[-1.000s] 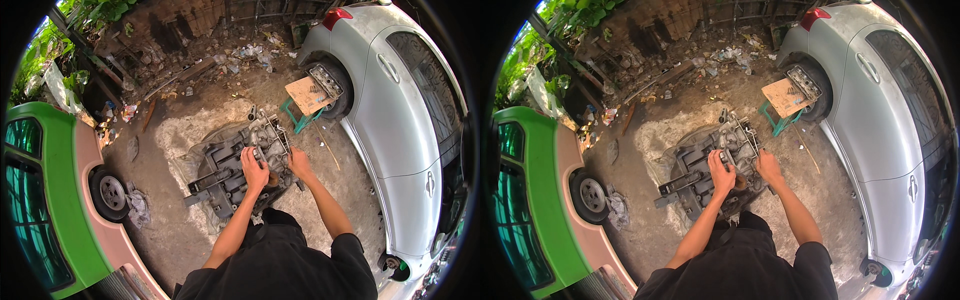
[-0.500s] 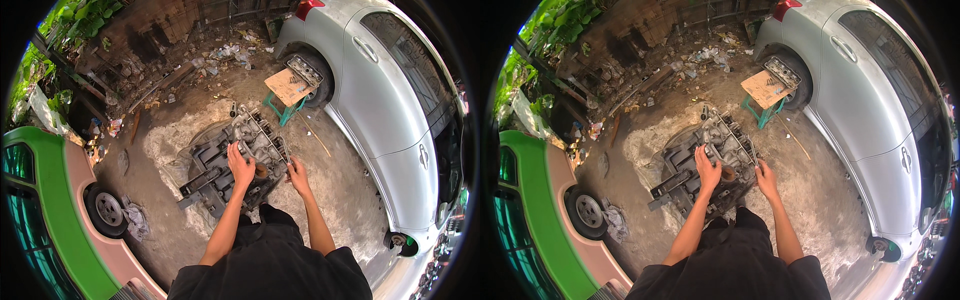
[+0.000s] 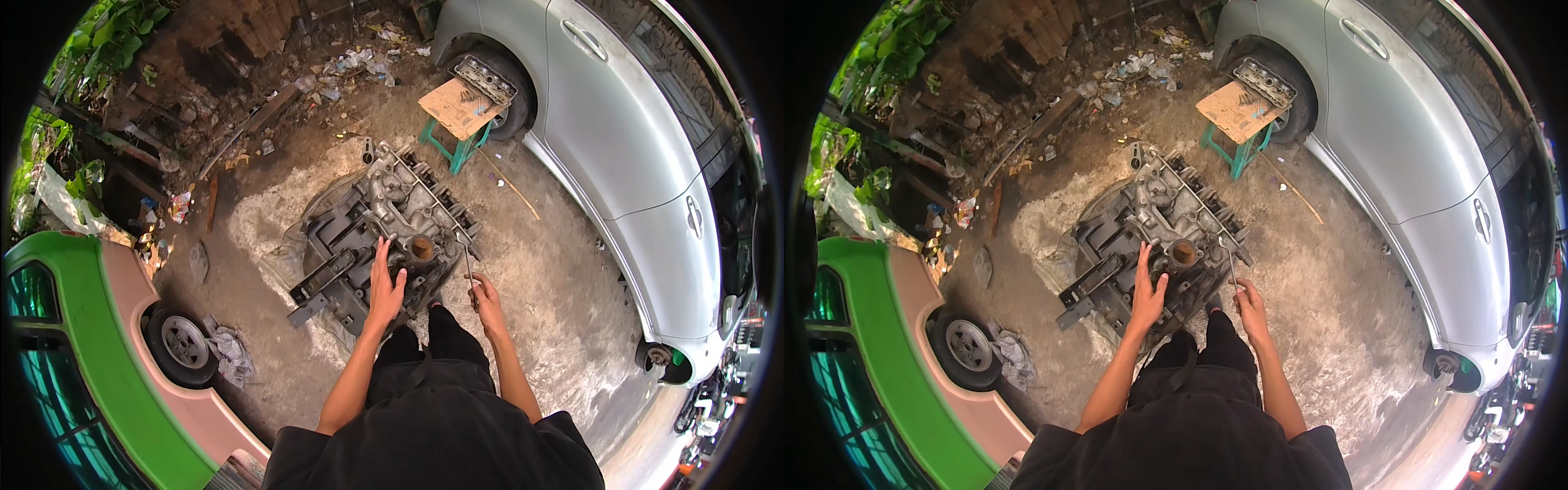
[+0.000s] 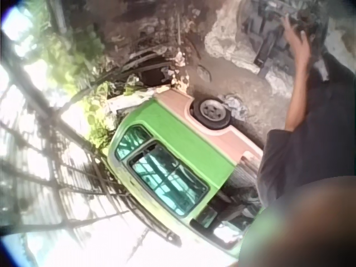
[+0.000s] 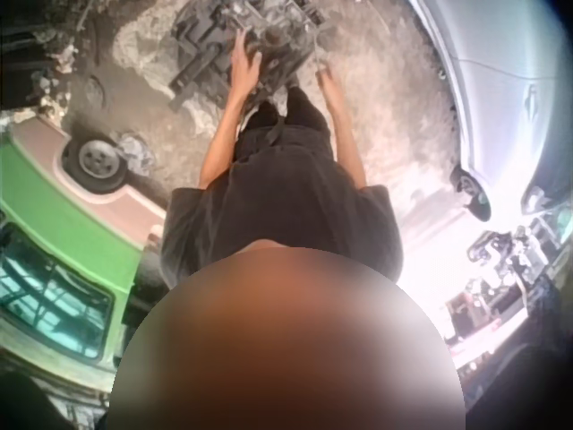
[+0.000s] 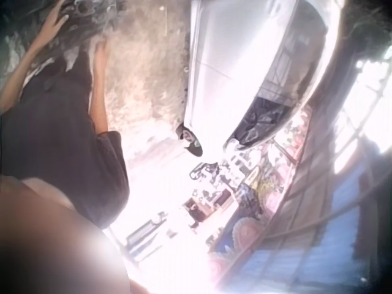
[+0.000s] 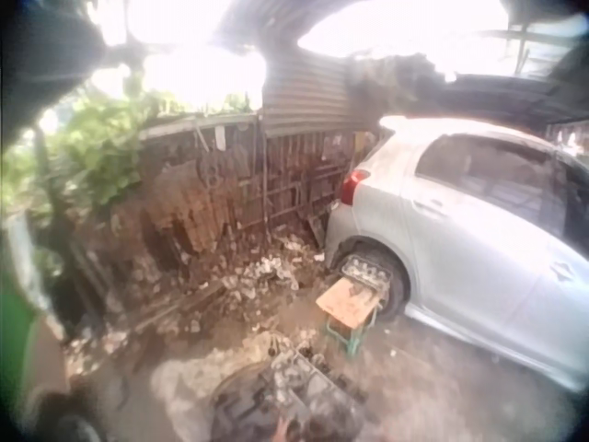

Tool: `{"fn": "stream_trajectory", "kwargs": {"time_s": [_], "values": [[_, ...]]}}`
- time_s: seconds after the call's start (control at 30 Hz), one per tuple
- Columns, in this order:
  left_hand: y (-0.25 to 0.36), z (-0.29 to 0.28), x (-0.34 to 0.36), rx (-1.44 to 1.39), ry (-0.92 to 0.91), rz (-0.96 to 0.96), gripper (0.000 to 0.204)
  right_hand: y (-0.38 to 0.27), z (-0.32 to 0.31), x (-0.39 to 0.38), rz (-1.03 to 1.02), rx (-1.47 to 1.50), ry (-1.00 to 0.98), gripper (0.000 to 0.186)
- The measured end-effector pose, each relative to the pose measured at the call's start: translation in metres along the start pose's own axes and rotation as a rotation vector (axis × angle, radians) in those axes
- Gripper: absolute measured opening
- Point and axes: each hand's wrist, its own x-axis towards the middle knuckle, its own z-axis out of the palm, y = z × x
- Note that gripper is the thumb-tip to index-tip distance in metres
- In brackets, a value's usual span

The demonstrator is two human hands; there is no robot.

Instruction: The person uses a wrench to tighten bolts on a disassembled engine block placed on the ground. The person repeatedly positions the wrench, turns it, and repositions it across different bolt locations on the engine.

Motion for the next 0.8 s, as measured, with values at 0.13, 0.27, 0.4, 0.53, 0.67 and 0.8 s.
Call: {"fn": "stream_trajectory", "kwargs": {"time_s": [0.13, 0.27, 0.4, 0.53, 0.67, 0.8], "values": [[-0.008, 0.003, -0.031, -0.024, -0.026, -0.053, 0.066, 0.016, 0.011, -0.014, 0.047, 0.051, 0.018, 0.025], [-0.014, 0.004, -0.056, -0.062, -0.052, -0.102, 0.061, 0.023, 0.012, -0.015, 0.027, 0.014, -0.054, 0.024], [-0.013, -0.001, -0.078, -0.051, -0.119, -0.158, 0.059, 0.024, 0.007, -0.010, 0.011, -0.009, -0.130, 0.023], [-0.006, 0.005, -0.088, -0.014, -0.152, -0.175, 0.058, 0.024, -0.003, -0.004, -0.004, -0.006, -0.159, 0.024], [0.006, 0.023, -0.085, -0.020, -0.151, -0.154, 0.059, 0.023, -0.015, 0.001, 0.012, 0.063, -0.188, 0.027], [0.022, 0.048, -0.073, -0.021, -0.004, -0.161, 0.062, 0.018, -0.024, 0.014, -0.031, -0.035, -0.247, 0.028]]}}
